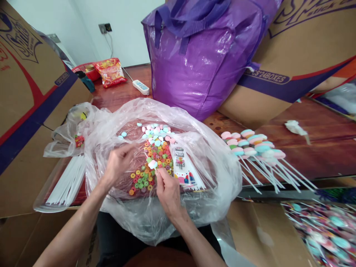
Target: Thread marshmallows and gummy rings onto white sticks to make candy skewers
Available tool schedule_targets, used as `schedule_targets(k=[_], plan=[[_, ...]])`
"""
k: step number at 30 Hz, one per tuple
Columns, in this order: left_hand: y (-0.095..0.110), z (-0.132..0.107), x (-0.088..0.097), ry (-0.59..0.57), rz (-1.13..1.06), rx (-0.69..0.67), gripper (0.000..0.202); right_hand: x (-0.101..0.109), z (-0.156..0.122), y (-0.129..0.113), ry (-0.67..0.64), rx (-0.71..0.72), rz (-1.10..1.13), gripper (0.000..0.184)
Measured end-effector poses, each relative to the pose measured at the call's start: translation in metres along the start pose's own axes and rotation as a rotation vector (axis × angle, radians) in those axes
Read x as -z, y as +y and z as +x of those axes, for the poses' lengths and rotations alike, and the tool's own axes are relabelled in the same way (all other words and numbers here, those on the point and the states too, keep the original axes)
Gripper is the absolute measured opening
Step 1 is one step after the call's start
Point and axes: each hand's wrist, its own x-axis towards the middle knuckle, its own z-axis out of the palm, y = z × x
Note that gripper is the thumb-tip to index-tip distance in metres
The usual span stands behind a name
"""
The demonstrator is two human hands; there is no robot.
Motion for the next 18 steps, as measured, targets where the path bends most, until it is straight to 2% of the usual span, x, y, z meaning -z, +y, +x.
schedule_targets(k=[2, 5, 7, 10, 18], plan=[[-0.014, 0.031, 0.016, 0.084, 0.25, -0.04, 0.032, 0.0, 0.0, -0.001, -0.008, -0.007, 0.021, 0.027], [-0.043, 0.066, 0.033, 0.062, 0.538, 0.02, 0.033, 0.0, -0.001, -0.003, -0.017, -0.014, 0.036, 0.027], [-0.06, 0.075, 0.039, 0.02, 0.65, 0.089, 0.031, -0.001, -0.002, -0.003, -0.022, -0.011, 0.035, 0.027], [-0.071, 0.077, 0.042, -0.067, 0.679, 0.129, 0.026, -0.002, -0.003, -0.001, -0.029, -0.003, 0.014, 0.025], [-0.065, 0.063, 0.051, -0.238, 0.676, 0.15, 0.035, -0.004, -0.004, 0.004, -0.004, 0.06, -0.017, 0.024]])
